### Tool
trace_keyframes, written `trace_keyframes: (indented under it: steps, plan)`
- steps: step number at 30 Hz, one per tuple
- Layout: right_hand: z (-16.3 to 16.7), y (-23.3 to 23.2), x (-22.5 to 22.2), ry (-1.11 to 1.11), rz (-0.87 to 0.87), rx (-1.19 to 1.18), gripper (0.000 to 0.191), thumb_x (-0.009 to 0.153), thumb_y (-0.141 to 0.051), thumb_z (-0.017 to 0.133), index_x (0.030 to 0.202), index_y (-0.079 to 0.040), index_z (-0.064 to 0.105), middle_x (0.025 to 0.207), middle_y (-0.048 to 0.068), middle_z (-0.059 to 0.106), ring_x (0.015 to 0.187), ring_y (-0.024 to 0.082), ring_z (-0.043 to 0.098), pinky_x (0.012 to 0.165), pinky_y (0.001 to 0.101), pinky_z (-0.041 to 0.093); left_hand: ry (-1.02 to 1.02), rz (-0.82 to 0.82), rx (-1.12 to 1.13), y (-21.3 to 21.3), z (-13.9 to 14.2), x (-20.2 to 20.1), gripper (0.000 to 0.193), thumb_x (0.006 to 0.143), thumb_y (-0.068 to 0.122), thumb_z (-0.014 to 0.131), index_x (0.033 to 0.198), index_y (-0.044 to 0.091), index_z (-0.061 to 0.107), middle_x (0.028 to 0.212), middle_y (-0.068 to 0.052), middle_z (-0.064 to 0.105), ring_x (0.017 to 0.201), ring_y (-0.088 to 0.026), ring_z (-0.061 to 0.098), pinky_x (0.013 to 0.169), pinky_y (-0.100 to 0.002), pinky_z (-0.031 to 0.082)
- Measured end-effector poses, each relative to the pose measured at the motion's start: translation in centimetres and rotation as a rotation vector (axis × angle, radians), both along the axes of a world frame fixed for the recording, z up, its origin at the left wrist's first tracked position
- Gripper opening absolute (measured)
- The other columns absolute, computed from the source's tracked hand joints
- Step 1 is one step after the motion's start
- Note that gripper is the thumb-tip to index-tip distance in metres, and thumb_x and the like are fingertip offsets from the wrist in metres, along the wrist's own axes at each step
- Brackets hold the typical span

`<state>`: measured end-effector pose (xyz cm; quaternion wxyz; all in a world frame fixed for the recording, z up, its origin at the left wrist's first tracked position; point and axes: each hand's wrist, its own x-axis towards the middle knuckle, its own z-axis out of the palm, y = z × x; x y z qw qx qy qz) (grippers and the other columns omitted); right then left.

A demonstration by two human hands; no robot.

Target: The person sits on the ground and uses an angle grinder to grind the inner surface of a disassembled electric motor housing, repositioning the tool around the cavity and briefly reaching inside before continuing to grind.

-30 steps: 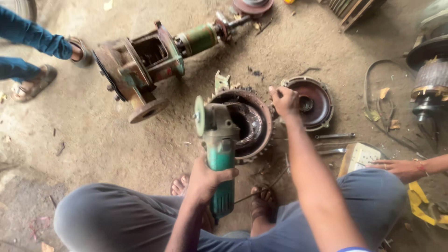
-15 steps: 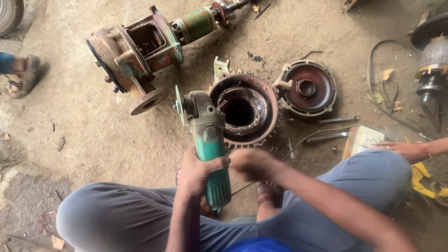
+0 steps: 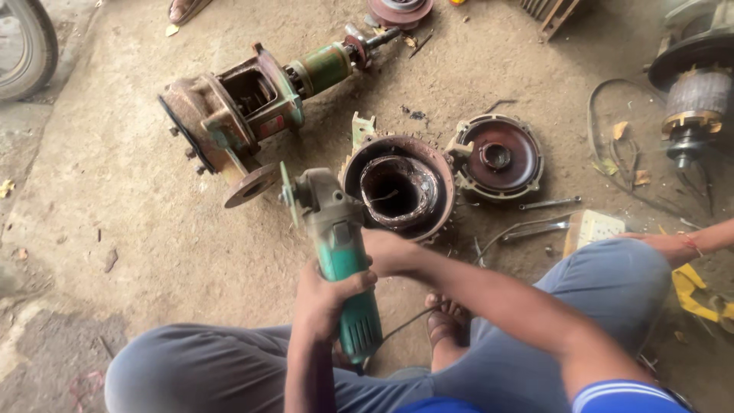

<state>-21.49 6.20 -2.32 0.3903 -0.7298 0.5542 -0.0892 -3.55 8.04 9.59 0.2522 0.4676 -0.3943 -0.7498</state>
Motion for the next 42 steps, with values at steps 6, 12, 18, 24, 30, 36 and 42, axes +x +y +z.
trace_keyframes:
  steps: [6,12,18,24,30,36,42]
  plan:
    - [2.1,-8.9,-7.5,0.061,-0.472,-0.824,0.01,0.09,-0.007,0.06,0.082,-0.006,0.067,0.079,0.014,0.067,0.073,0.027,0.067,0.068,0.0373,0.056,0.024,0.05,-0.003,-1.4,-0.3,1.4,0.041,0.063,0.01,0.084,0.1,-0.004,0.072,0.081,-0.011,0.074,0.067,-0.019,0.07,0.064,-0.033,0.058]
    - [2.4,-19.9,-8.8,0.404,-0.625,0.074,0.075,0.076,-0.061,0.085,0.111,0.004,0.071,0.111,0.026,0.071,0.109,0.037,0.071,0.097,0.0448,0.056,0.005,0.125,0.035,-3.0,-1.3,2.9,0.034,0.064,0.009,0.085,0.092,-0.004,0.072,0.077,-0.012,0.075,0.064,-0.019,0.07,0.061,-0.033,0.057]
    - [-0.7,-20.4,-4.5,0.573,-0.764,-0.051,0.043,0.076,-0.032,0.071,0.111,-0.008,0.075,0.115,0.023,0.071,0.113,0.039,0.067,0.094,0.0488,0.055,-0.117,0.13,0.07,-3.3,-1.2,5.8,0.038,0.062,0.013,0.086,0.093,-0.002,0.072,0.075,-0.011,0.074,0.061,-0.019,0.069,0.058,-0.033,0.058]
    - [-1.0,-20.6,-1.8,0.691,-0.655,-0.062,0.039,0.096,-0.037,0.054,0.11,-0.008,0.077,0.11,0.025,0.075,0.107,0.041,0.072,0.091,0.0502,0.058,-0.084,0.151,0.005,-2.7,-0.2,7.5,0.041,0.06,0.014,0.087,0.094,-0.002,0.071,0.077,-0.012,0.076,0.063,-0.018,0.071,0.06,-0.032,0.06]
    - [0.2,-19.2,2.9,0.666,-0.345,-0.023,0.044,0.077,-0.029,0.069,0.118,-0.012,0.074,0.118,0.022,0.071,0.113,0.038,0.069,0.1,0.048,0.055,-0.003,0.209,0.011,-3.6,-1.1,6.5,0.038,0.063,0.011,0.086,0.094,-0.004,0.071,0.076,-0.012,0.073,0.062,-0.02,0.069,0.058,-0.033,0.058]
    - [1.9,-15.0,-6.6,-0.024,-0.58,-0.3,0.058,0.075,-0.038,0.079,0.127,-0.013,0.07,0.126,0.012,0.073,0.113,0.025,0.072,0.1,0.0371,0.055,0.023,0.238,0.02,-3.8,-1.9,5.4,0.036,0.063,0.007,0.085,0.095,-0.003,0.07,0.078,-0.011,0.073,0.063,-0.018,0.068,0.058,-0.033,0.058]
    - [-3.4,-12.5,-16.3,-0.619,-0.691,0.01,0.048,0.096,-0.046,0.063,0.112,-0.003,0.077,0.114,0.012,0.073,0.104,0.023,0.067,0.089,0.0315,0.055,-0.048,0.184,-0.016,-3.1,-2.3,4.2,0.04,0.062,0.009,0.087,0.096,-0.002,0.072,0.078,-0.01,0.075,0.065,-0.018,0.071,0.061,-0.033,0.06]
